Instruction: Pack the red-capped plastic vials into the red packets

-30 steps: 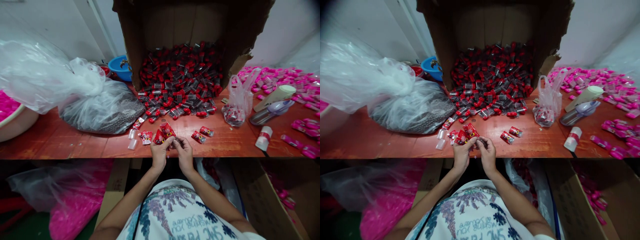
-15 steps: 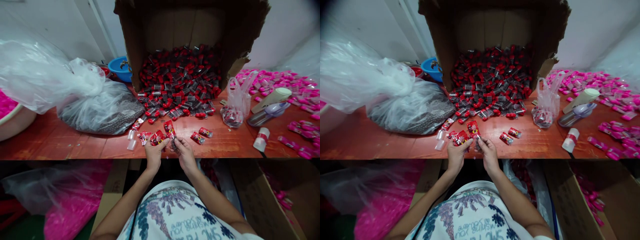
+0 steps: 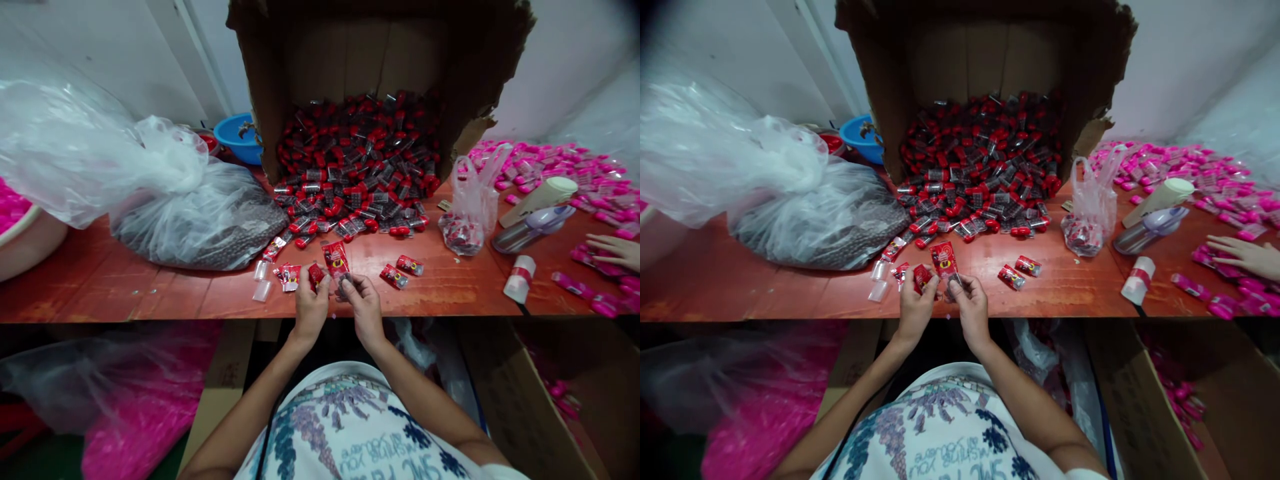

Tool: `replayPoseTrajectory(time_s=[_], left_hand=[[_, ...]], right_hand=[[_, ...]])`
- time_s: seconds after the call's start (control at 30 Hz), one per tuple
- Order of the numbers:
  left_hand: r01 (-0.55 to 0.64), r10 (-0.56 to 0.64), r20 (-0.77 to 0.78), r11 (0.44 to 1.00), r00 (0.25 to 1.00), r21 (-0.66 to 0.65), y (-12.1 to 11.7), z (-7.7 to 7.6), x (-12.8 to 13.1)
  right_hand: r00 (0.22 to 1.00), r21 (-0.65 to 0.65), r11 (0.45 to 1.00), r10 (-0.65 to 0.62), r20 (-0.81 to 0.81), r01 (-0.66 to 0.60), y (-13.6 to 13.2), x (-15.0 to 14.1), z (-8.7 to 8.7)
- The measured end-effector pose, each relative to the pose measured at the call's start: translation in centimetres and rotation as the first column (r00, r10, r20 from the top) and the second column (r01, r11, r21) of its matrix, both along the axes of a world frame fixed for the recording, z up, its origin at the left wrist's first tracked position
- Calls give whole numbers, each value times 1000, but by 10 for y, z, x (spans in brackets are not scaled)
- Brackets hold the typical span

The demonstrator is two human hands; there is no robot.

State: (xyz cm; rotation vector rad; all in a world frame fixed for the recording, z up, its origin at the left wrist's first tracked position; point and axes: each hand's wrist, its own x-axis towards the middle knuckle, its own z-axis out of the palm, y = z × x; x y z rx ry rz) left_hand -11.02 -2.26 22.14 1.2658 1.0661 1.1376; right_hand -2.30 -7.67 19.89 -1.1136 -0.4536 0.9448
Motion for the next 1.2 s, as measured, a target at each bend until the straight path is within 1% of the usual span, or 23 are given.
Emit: replayPoseTrajectory(time_s=[0.13, 0.23, 0.33, 0.47, 0.57, 0.63, 0.73, 0.8, 0.87, 0.93, 1.0, 1.07, 1.2], left_hand=[[48, -48, -9, 999, 999, 11, 0, -7, -1], [45, -45, -6, 999, 999, -7, 3, -11, -4], [37, -32, 62, 996, 998, -84, 9, -9, -5], [56, -14, 185, 973, 983, -223, 18, 0, -3], [128, -73, 202, 954, 977, -270, 21, 7, -4], [143, -92, 198, 955, 976, -260, 19, 10, -5], [102, -67, 178, 976, 982, -193, 15, 10, -5], [60, -35, 158, 986, 987, -153, 11, 9, -4], [37, -13, 162, 988, 987, -147, 8, 8, -4], [59, -26, 195, 985, 980, -164, 7, 8, -4], [119, -68, 248, 974, 966, -194, 8, 9, -7], [169, -93, 298, 956, 950, -241, 12, 10, -11], [217, -50, 427, 910, 903, -352, 22, 10, -19]], right_hand=[[1000, -1, 1000, -21, -10, 21, 0, 1, -3], [991, 0, 999, -50, -125, 50, 1, 7, -3], [977, 7, 999, -48, -209, 51, 2, 14, 1], [983, -13, 1000, 20, -181, -22, 1, 17, 5], [986, -30, 997, 72, -152, -78, -1, 14, 4], [989, -27, 994, 103, -104, -106, -2, 10, 2], [992, -23, 992, 128, 6, -128, -4, 2, -2], [992, -22, 994, 104, 73, -103, -5, -3, -4], [990, -19, 999, 43, 137, -41, -6, -6, -4], [984, -12, 1000, -13, 178, 15, -6, -6, -2], [986, -6, 1000, -16, 168, 18, -5, -3, 1], [993, -3, 1000, 13, 116, -13, -4, 1, 4], [999, -4, 1000, 17, 31, -17, -2, 8, 7]])
